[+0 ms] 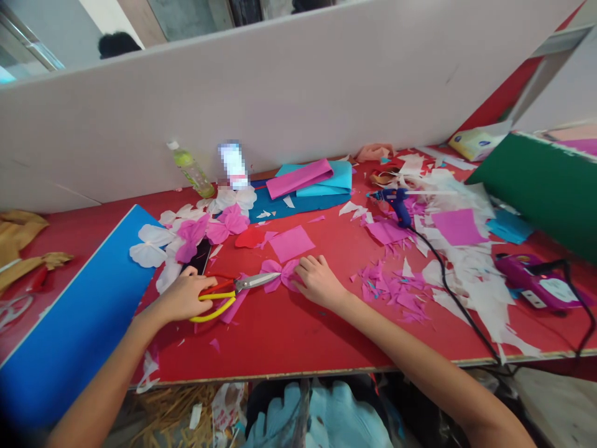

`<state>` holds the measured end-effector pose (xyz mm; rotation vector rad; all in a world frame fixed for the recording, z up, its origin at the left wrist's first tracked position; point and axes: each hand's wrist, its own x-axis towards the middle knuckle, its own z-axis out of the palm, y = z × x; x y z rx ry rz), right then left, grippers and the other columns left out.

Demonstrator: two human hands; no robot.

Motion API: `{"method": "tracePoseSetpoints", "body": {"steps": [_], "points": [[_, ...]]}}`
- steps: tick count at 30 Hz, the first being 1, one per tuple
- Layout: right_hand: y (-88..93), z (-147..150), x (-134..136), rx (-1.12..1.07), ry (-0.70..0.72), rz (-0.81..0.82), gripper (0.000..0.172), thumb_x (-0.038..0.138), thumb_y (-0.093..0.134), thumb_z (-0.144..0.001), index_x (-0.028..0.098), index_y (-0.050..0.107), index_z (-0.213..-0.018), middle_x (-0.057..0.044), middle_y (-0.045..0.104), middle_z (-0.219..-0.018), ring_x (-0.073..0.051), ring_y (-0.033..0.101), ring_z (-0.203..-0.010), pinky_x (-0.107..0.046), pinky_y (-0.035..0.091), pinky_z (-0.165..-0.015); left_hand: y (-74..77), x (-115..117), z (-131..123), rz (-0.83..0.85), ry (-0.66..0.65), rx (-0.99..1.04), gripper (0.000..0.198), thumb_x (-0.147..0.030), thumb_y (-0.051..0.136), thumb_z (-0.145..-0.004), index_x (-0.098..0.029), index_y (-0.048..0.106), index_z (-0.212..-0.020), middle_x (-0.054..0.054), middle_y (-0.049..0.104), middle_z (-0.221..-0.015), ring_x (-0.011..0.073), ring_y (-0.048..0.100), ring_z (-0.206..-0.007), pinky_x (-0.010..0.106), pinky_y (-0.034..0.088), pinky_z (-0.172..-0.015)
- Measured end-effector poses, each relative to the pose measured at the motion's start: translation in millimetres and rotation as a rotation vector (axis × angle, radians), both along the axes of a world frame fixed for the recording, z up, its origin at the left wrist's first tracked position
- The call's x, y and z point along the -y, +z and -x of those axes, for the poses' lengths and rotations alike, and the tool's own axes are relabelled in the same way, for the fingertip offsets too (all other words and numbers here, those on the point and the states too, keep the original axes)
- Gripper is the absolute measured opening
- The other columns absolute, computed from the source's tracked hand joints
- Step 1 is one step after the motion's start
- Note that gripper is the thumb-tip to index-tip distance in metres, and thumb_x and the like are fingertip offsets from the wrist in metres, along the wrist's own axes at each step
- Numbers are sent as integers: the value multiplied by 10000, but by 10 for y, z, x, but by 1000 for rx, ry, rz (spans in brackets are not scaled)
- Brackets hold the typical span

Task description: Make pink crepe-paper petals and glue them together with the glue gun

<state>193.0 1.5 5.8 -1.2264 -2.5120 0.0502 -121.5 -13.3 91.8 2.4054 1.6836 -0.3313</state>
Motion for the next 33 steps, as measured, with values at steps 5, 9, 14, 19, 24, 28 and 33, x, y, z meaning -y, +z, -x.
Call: {"method": "tracePoseSetpoints", "body": {"steps": [5, 9, 14, 19, 24, 28, 33], "points": [[21, 45, 2, 13, -8, -9, 211, 342, 531, -885, 151, 618, -904, -81, 584, -896, -189, 478, -831, -304, 257, -726, -72, 43, 39, -1, 10, 25, 183, -246, 510, -703, -235, 631, -839, 33, 656, -792, 240, 497, -822, 317, 354, -701], [11, 79, 6, -8, 21, -21, 232, 341, 534, -881, 159, 590, -1013, -101, 586, -1017, -201, 491, -896, -318, 276, -780, -100, 61, 43, 27, 48, 40, 202, -237, 503, -694, -240, 637, -845, 26, 652, -786, 233, 503, -827, 311, 358, -712], [-8, 115, 1, -5, 59, 35, 221, 318, 558, -864, 166, 577, -1023, -89, 598, -1026, -199, 507, -935, -332, 283, -834, -112, 91, 22, 49, 43, 40, 187, -244, 496, -688, -236, 629, -821, 22, 642, -717, 234, 514, -816, 303, 359, -697], [-33, 116, 2, -32, 57, 52, 205, 321, 537, -883, 174, 577, -1021, -78, 607, -1015, -196, 508, -932, -330, 274, -848, -117, 119, 8, 55, 39, 33, 145, -262, 493, -694, -225, 604, -781, 25, 631, -687, 236, 525, -811, 290, 365, -670], [-52, 113, 12, -39, 44, 38, 194, 314, 476, -923, 181, 586, -1012, -78, 605, -988, -186, 503, -913, -321, 270, -827, -135, 123, 12, 55, 27, 23, 160, -287, 484, -704, -217, 599, -792, 34, 624, -683, 241, 521, -800, 295, 372, -666], [-48, 113, 18, -27, 44, 42, 184, 306, 482, -921, 184, 589, -1008, -72, 599, -987, -183, 498, -908, -318, 260, -815, -146, 127, 28, 57, 23, 28, 165, -296, 482, -708, -217, 597, -795, 34, 613, -675, 242, 519, -795, 293, 370, -656], [-60, 113, 15, -16, 32, 42, 184, 305, 498, -912, 183, 583, -1021, -68, 601, -992, -182, 499, -906, -322, 248, -802, -156, 137, 41, 58, 40, 39, 159, -284, 481, -705, -213, 591, -795, 35, 603, -669, 242, 515, -805, 291, 368, -656]]}}
